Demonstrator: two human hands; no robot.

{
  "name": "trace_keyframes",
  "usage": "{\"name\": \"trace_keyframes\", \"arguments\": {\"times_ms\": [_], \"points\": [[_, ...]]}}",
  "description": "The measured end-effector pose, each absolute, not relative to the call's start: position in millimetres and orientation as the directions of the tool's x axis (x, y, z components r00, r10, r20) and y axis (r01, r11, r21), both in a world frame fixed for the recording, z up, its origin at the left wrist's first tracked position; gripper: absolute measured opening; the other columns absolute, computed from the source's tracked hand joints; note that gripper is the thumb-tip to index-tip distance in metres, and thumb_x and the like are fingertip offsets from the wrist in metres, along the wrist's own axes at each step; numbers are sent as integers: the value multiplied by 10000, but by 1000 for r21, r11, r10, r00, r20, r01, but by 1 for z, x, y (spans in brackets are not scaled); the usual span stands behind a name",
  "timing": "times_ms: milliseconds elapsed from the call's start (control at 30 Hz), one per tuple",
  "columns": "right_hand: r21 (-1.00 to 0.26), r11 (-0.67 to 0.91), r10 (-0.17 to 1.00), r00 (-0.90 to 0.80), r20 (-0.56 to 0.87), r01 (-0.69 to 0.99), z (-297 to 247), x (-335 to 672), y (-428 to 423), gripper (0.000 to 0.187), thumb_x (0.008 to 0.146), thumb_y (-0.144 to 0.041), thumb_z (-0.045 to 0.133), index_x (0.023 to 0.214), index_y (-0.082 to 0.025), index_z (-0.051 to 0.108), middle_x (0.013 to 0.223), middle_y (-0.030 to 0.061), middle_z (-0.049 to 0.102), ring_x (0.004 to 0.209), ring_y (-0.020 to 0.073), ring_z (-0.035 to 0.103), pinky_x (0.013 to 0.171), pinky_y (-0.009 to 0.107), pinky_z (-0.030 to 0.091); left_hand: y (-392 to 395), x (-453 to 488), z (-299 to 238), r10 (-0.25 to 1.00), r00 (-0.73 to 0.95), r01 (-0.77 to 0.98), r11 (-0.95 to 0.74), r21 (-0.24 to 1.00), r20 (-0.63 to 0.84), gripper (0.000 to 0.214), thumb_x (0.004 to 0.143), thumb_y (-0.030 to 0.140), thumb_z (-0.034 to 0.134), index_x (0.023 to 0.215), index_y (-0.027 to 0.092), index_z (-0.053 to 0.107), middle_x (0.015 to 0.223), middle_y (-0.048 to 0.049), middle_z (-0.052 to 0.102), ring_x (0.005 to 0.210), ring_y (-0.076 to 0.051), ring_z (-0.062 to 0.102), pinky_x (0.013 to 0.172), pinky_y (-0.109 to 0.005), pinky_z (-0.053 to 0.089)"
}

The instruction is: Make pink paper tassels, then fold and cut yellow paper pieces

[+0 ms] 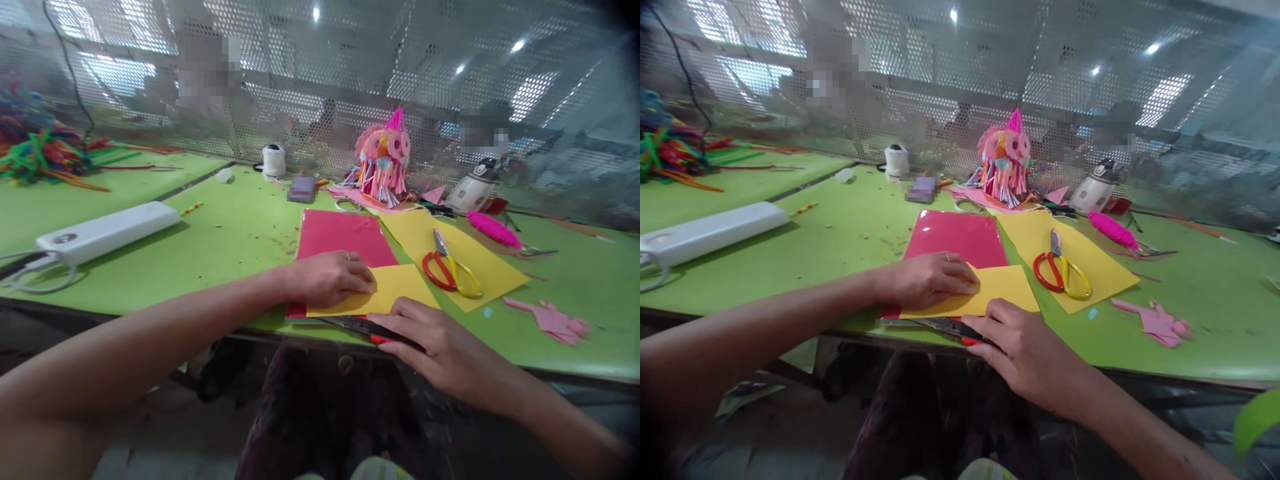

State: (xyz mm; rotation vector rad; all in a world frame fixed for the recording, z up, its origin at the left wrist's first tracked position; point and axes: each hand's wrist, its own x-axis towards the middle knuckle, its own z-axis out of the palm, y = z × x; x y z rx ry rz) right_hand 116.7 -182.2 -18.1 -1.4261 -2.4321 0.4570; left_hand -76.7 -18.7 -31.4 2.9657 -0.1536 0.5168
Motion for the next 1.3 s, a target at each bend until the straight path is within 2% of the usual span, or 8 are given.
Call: {"name": "trace_keyframes", "arguments": {"times_ms": [267,667,867,1000,1067,1133,1233,1300], "points": [[-418,449,884,-462,77,790,-17,105,-181,293,977,-281,486,1253,-255,583,979,58,582,896,190,588,799,331,483,-20,-77,-29,-71,939,-112,-989,102,338,324,893,92,477,1124,167,691,1181,-134,680,1070,-242,601,935,-407,473],[-419,480,868,-485,105,771,-19,90,-182,309,966,-279,499,1248,-216,606,991,89,608,918,209,595,834,359,506,-19,-76,-30,-91,936,-127,-988,86,341,322,881,82,477,1122,134,685,1188,-140,676,1066,-256,594,930,-408,478],[-477,519,844,-514,154,709,-10,105,-208,356,920,-289,582,1275,-278,608,992,65,653,886,171,642,783,260,529,-19,-77,-30,-88,926,-142,-983,121,368,346,858,56,493,1137,149,677,1169,-145,681,1078,-249,602,942,-407,476],[-443,383,904,-229,362,811,-11,157,-209,327,905,-310,588,1226,-271,639,1042,63,689,953,198,653,830,290,529,-20,-78,-28,-56,915,-142,-972,188,399,321,891,85,487,1128,184,681,1131,-133,691,1018,-227,618,895,-374,491],[-455,197,899,25,438,868,-18,197,-196,353,896,-366,584,1213,-224,646,1059,82,687,935,214,654,830,328,531,-20,-78,-26,-35,919,-133,-965,224,392,296,925,123,472,1118,189,685,1122,-128,691,1010,-216,619,893,-355,487],[-494,10,817,278,506,869,-27,242,-179,415,871,-438,574,1172,-169,669,1004,99,696,841,218,661,754,339,545,-20,-78,-23,-24,930,-125,-959,256,367,275,950,181,466,1108,194,691,1126,-123,686,1017,-208,618,905,-340,480],[-568,-288,691,578,435,771,-38,300,-155,514,878,-455,508,1268,-135,610,817,76,689,652,191,635,570,302,519,-18,-78,-18,26,956,-66,-952,299,293,256,946,267,497,1076,197,706,1136,-115,669,1020,-205,624,907,-318,484],[-523,-396,659,630,412,755,-43,325,-144,488,861,-411,511,1215,-104,648,745,84,682,604,193,610,524,293,480,-18,-76,-13,104,967,30,-952,305,231,230,913,289,545,1030,197,720,1154,-110,650,1018,-215,631,900,-318,492]]}}
